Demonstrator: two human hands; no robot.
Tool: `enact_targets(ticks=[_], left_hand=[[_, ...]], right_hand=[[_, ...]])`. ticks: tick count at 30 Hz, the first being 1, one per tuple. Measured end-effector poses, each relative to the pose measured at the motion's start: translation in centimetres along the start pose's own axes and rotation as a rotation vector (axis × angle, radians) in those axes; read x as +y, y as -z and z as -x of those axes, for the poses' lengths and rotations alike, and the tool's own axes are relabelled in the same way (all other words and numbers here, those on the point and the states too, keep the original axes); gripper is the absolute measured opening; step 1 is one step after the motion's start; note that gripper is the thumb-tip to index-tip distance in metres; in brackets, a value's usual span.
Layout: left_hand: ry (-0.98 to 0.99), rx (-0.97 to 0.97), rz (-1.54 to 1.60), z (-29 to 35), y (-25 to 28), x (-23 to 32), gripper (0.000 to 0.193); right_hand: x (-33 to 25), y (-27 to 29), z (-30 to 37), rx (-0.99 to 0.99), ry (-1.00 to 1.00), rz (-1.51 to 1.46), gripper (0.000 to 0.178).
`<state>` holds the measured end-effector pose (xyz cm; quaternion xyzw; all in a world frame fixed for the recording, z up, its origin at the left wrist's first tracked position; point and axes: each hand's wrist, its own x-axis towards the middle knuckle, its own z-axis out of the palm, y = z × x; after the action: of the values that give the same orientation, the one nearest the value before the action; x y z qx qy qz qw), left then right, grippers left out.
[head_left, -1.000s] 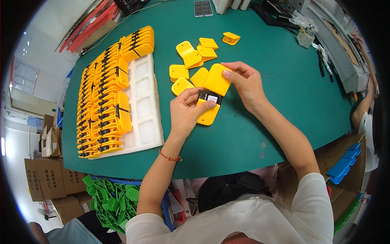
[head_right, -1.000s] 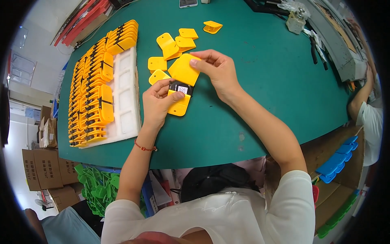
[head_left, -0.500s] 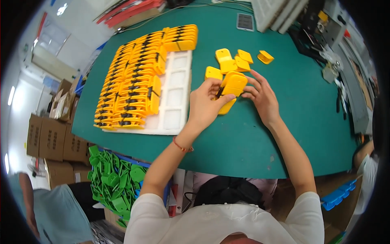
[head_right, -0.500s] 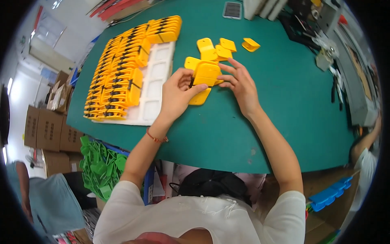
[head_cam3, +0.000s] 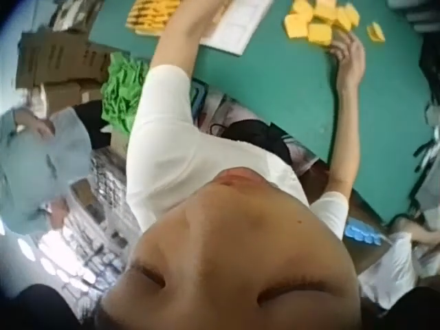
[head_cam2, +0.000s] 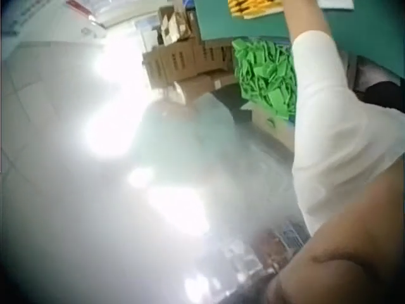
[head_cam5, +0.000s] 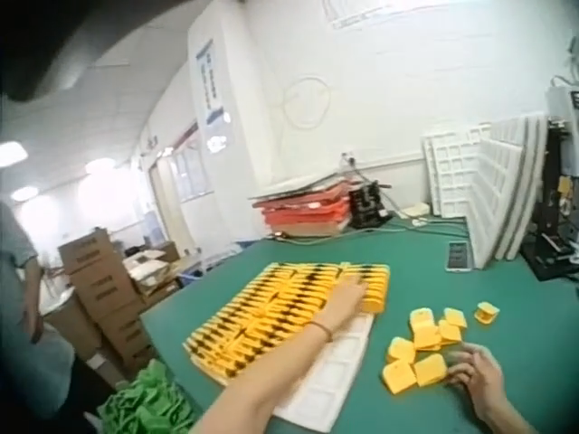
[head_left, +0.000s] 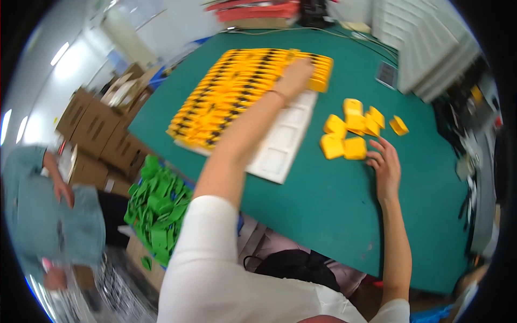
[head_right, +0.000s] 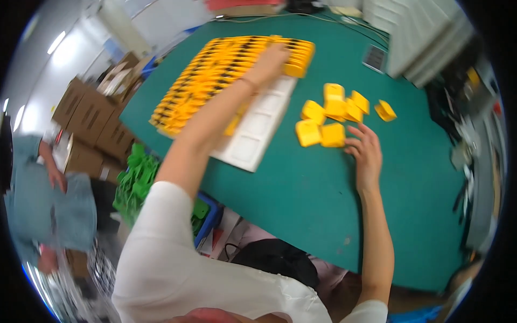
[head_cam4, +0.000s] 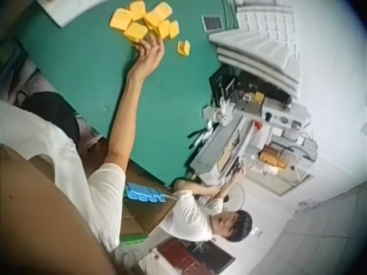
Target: The person assembles small electronic modules into yellow plastic housings by hand, taking the modules from a storage tray and inserting them into the housings.
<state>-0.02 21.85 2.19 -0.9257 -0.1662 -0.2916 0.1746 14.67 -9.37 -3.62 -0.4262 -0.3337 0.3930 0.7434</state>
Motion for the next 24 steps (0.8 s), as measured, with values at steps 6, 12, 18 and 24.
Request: enact_targets(ticks=[6,12,18,24], left_hand=[[0.233,0.064,-0.097,-4.3,-4.0,5.8,0.019],[0.267,0.026,-0.278,-1.1,0.2,5.6,0.041],[0.001,0.139,-0.101,1.4,11.2,10.6,0.051],[-0.135,0.117,-0.285,6.7,24.2,14.7,0.038]], right_hand=[[-0.6,4.5,0.1,0.030,0.029,0.148,0.049],[0.8,3.3,-0.7,-0.068,0.014,0.163,0.048],[0.4,4.4,-1.1,-0.007,0.035,0.171,0.044],[1.9,4.5,-2.2,-0.037,0.015,0.161,0.039]])
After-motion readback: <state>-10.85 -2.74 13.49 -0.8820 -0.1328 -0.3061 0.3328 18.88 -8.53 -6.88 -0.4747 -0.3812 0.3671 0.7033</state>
